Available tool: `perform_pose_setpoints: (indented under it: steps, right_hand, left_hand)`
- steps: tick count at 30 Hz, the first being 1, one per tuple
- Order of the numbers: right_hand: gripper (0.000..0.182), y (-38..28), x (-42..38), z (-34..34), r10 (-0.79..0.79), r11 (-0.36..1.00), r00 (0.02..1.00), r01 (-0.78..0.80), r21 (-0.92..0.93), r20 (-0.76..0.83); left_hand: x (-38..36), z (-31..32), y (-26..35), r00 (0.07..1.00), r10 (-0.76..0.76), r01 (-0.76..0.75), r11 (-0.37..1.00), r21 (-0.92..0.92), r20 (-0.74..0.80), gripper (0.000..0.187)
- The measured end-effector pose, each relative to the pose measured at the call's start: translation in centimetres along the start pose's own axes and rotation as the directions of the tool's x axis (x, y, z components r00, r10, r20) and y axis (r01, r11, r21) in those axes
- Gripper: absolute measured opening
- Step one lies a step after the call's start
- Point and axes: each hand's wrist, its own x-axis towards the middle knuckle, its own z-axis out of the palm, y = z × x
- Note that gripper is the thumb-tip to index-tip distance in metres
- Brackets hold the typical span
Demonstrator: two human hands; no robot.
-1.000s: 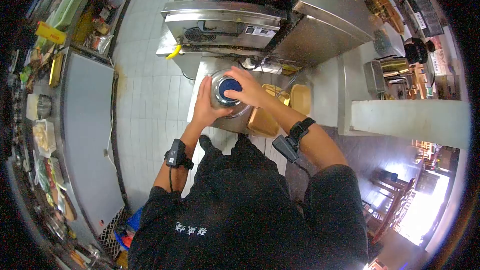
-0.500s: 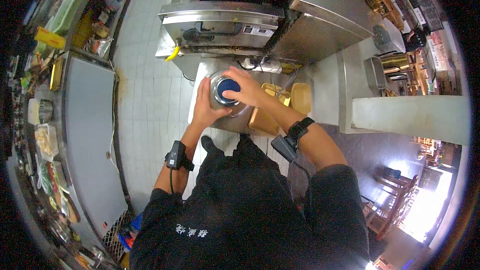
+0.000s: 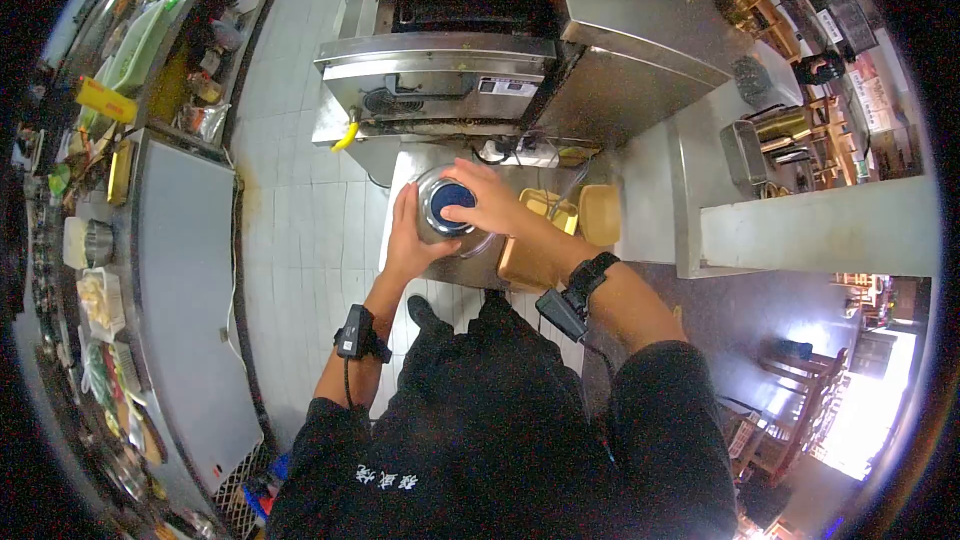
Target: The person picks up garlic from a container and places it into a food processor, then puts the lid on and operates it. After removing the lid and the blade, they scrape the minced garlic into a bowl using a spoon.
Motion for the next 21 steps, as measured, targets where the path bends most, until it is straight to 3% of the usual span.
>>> perform_pose_setpoints:
  steps: [13,19,21]
  right_hand:
    - [0.058,0.4,0.1,0.6,-0.047,0.999,0.996,0.047,0.007,-0.079]
    - [0.057,1.1,0.4,0.9,-0.063,0.991,0.996,0.07,0.115,-0.056]
    - [0.056,1.0,0.4,0.9,-0.088,0.994,0.993,0.093,0.055,-0.079]
  left_hand:
    - [-0.4,0.2,-0.7,1.0,0.024,-0.024,1.0,0.012,-0.007,0.112]
    - [-0.4,0.2,-0.9,0.999,0.042,-0.042,0.999,0.02,0.001,0.112]
    - [-0.3,0.1,-0.6,1.0,0.028,-0.028,0.999,0.019,0.008,0.112]
